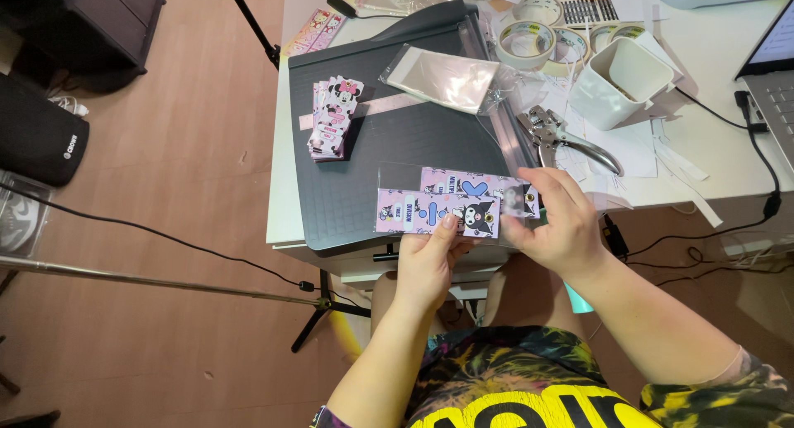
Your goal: The person places small rectangular items with Hello Kitty and Kuromi designs into clear plastic sleeves. They handle the items one at a time, align them, and insert them into the sleeves on a desk workspace.
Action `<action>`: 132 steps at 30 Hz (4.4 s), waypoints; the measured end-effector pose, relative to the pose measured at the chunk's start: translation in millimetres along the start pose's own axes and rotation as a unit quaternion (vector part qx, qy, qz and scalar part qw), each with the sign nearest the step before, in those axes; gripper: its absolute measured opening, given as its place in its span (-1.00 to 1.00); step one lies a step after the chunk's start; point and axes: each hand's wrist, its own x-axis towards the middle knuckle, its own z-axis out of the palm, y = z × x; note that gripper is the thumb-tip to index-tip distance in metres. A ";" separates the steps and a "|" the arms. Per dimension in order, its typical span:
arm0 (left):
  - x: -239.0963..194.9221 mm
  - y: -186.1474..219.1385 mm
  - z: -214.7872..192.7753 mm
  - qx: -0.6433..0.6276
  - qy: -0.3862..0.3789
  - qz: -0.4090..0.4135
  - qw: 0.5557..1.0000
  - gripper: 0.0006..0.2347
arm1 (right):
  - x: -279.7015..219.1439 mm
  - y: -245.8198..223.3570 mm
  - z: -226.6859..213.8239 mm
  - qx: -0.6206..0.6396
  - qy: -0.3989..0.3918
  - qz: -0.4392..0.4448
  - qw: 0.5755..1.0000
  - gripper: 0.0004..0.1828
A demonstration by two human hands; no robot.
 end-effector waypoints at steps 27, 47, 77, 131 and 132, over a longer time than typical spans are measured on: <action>12.5 -18.1 -3.8 -0.257 -0.087 0.098 0.958 -0.57 | -17.8 2.4 2.1 -0.132 -0.026 -0.078 0.988 -0.23; 12.7 5.0 1.6 -0.340 -0.143 0.072 0.927 -0.41 | 16.8 -17.9 -8.3 0.087 0.011 -0.129 0.988 -0.67; 18.3 -2.3 -8.9 -0.333 -0.056 0.037 0.941 -0.63 | 7.6 -18.3 -12.7 0.083 -0.058 -0.074 0.992 -0.57; 49.2 30.4 -61.2 -0.047 0.080 0.035 0.995 -0.53 | 2.8 25.2 14.3 0.406 -0.035 0.227 0.884 -0.39; 46.6 44.2 -57.2 0.015 0.073 0.010 0.997 -0.59 | 6.3 28.3 16.4 0.428 -0.036 0.254 0.867 -0.40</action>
